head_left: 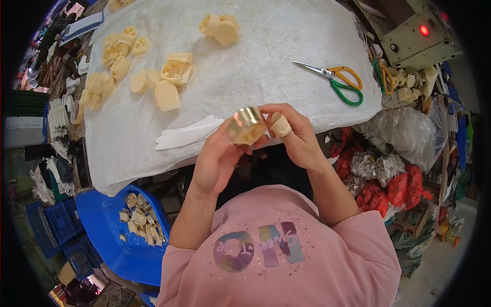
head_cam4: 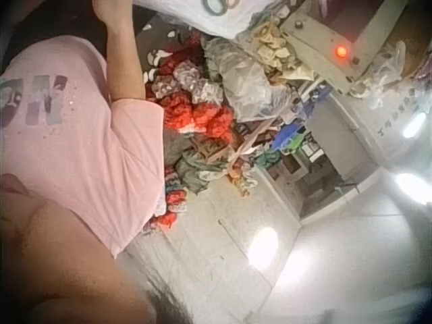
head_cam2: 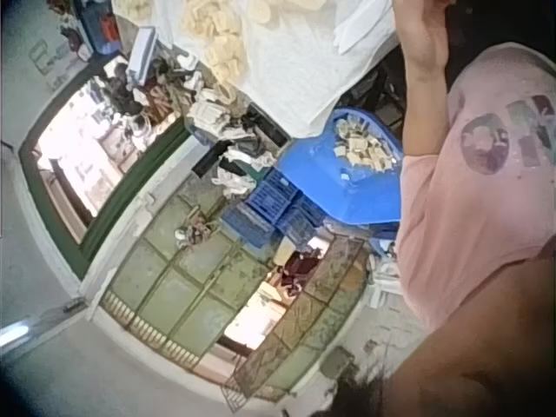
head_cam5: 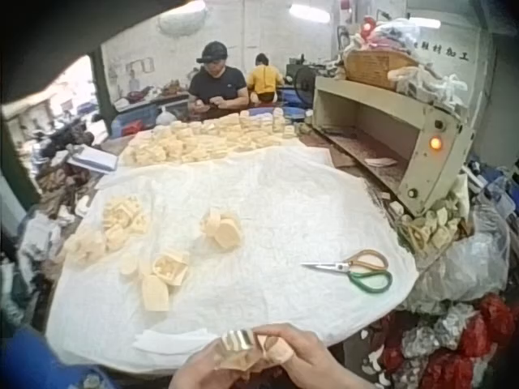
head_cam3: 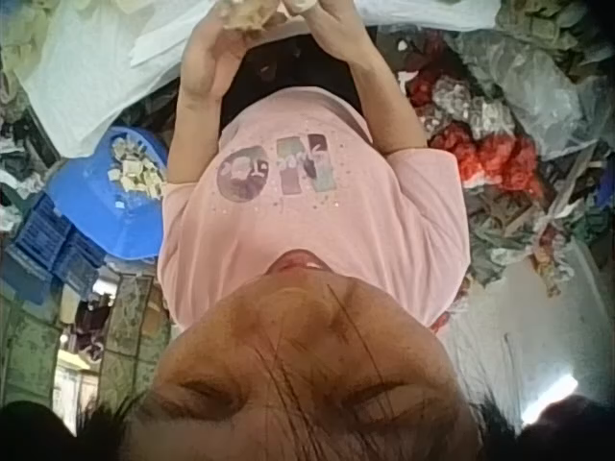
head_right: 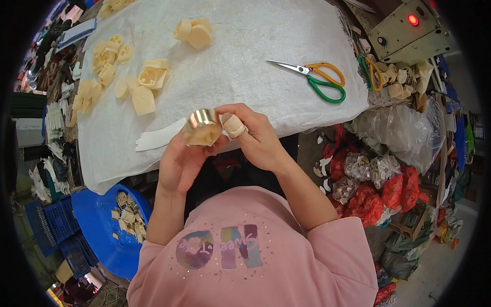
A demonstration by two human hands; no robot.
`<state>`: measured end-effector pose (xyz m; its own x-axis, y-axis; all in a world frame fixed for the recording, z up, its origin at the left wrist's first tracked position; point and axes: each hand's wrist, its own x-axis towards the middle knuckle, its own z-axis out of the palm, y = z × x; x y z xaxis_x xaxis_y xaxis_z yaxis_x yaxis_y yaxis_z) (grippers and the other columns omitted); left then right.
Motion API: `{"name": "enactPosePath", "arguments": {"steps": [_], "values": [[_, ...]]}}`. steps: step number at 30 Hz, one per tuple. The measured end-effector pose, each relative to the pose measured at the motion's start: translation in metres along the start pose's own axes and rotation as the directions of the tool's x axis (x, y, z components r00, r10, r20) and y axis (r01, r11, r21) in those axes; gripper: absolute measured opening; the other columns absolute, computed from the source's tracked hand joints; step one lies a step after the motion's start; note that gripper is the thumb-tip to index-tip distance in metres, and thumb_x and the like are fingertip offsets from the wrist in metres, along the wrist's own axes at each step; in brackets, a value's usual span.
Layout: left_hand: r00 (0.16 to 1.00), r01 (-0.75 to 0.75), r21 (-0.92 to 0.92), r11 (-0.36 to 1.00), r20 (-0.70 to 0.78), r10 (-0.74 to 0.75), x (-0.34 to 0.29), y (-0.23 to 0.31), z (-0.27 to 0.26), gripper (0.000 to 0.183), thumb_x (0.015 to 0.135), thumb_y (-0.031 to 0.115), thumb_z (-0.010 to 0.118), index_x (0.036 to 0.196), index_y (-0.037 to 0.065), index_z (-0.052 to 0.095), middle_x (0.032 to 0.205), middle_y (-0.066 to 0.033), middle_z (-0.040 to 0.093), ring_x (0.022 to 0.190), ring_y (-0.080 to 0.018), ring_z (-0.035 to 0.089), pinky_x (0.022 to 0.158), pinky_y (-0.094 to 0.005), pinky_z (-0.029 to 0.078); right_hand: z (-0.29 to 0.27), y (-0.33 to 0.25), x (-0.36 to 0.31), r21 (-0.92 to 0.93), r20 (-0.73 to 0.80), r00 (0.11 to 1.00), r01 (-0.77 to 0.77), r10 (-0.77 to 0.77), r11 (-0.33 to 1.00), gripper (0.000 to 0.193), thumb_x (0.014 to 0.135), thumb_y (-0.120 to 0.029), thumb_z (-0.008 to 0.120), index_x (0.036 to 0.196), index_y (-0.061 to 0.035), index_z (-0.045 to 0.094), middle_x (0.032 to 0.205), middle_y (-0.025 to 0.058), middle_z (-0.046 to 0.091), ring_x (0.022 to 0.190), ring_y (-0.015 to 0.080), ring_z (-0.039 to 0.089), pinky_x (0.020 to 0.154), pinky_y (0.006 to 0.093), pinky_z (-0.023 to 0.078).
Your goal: The recorder is assembling and trimming small beige plastic or rubber shoe components, fitting pieces together and using scissors to trim excess material.
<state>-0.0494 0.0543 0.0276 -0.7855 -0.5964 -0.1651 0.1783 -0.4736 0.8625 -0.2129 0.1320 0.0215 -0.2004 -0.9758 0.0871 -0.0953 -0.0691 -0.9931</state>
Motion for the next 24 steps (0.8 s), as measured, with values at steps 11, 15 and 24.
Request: {"name": "enactPosePath", "arguments": {"steps": [11, 15, 24], "values": [[0.982, 0.182, -0.417, 0.89, 0.124, -0.143, 0.002, -0.017, 0.008, 0.057, 0.099, 0.044, 0.014, 0.123, 0.003, 0.045, 0.09, -0.0203, 0.064, 0.067, -0.0169, 0.055, 0.063, -0.0288, 0.045, 0.001, 0.009, -0.001, 0.056, -0.079, 0.996, 0.037, -0.032, 0.998, 0.035, 0.089, -0.011, 0.054, 0.124, -0.0035, 0.052, 0.099, 0.0066, 0.057, 0.086, 0.0131, 0.054, 0.078, 0.0271, 0.045], [0.979, 0.191, -0.345, 0.919, 0.136, -0.153, 0.001, -0.021, 0.01, 0.056, 0.099, 0.044, 0.014, 0.122, 0.003, 0.045, 0.091, -0.0189, 0.063, 0.068, -0.0158, 0.055, 0.064, -0.028, 0.044, 0.001, 0.009, -0.002, 0.31, -0.101, 0.974, -0.163, 0.202, 0.937, 0.031, 0.091, -0.012, 0.051, 0.12, -0.0008, 0.053, 0.101, 0.0073, 0.059, 0.087, 0.0124, 0.056, 0.078, 0.0276, 0.047], [0.992, 0.105, -0.16, 0.981, 0.079, -0.094, -0.001, -0.016, 0.002, 0.056, 0.098, 0.044, 0.027, 0.126, -0.003, 0.043, 0.09, -0.0179, 0.063, 0.071, -0.0161, 0.054, 0.065, -0.0276, 0.042, 0.003, 0.004, 0.003, 0.672, -0.112, 0.904, -0.238, 0.413, 0.701, 0.026, 0.09, -0.013, 0.046, 0.109, 0.0027, 0.054, 0.088, 0.0092, 0.059, 0.078, 0.0135, 0.059, 0.066, 0.0278, 0.05]]}}
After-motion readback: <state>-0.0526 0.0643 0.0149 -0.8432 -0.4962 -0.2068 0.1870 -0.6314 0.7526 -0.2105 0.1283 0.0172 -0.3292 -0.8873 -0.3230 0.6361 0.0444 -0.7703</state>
